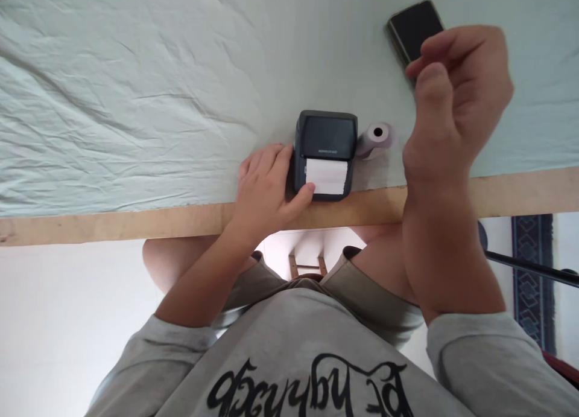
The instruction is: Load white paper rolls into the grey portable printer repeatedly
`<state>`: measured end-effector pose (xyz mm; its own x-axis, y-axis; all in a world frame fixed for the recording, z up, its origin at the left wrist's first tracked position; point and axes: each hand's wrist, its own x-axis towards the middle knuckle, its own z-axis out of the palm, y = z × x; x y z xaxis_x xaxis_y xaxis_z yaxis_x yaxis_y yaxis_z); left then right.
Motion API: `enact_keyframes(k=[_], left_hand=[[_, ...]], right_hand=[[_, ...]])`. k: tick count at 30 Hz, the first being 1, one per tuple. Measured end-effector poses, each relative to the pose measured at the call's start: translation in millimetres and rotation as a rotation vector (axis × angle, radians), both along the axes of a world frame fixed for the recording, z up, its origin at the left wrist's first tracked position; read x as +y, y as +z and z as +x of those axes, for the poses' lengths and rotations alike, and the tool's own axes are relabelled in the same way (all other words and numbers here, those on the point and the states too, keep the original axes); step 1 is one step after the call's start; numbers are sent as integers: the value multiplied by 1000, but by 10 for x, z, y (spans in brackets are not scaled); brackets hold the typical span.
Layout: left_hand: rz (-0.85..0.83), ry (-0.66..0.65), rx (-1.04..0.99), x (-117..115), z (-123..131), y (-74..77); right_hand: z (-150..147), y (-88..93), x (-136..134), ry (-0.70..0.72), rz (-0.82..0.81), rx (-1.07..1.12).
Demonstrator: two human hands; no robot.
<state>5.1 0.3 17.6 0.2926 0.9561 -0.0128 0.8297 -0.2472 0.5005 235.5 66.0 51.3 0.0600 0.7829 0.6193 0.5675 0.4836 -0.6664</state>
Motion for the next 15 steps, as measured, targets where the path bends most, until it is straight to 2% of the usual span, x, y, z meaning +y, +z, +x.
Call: enact_keyframes(k=[3, 5, 8, 11, 15], left_hand=[[4, 4, 4, -4, -3, -6], [5, 10, 5, -8, -6, -13], [6, 8, -10, -13, -12, -25], [6, 2, -28, -18, -26, -34], [30, -30, -56, -29, -49, -33]], right_hand=[[-54, 96, -150, -100, 7, -17], [-96, 132, -280, -104, -47, -39], [-121, 87, -439, -9, -152, -105], [-98, -37, -511, 109, -240, -161], [-53, -157, -531, 208, -228, -264]])
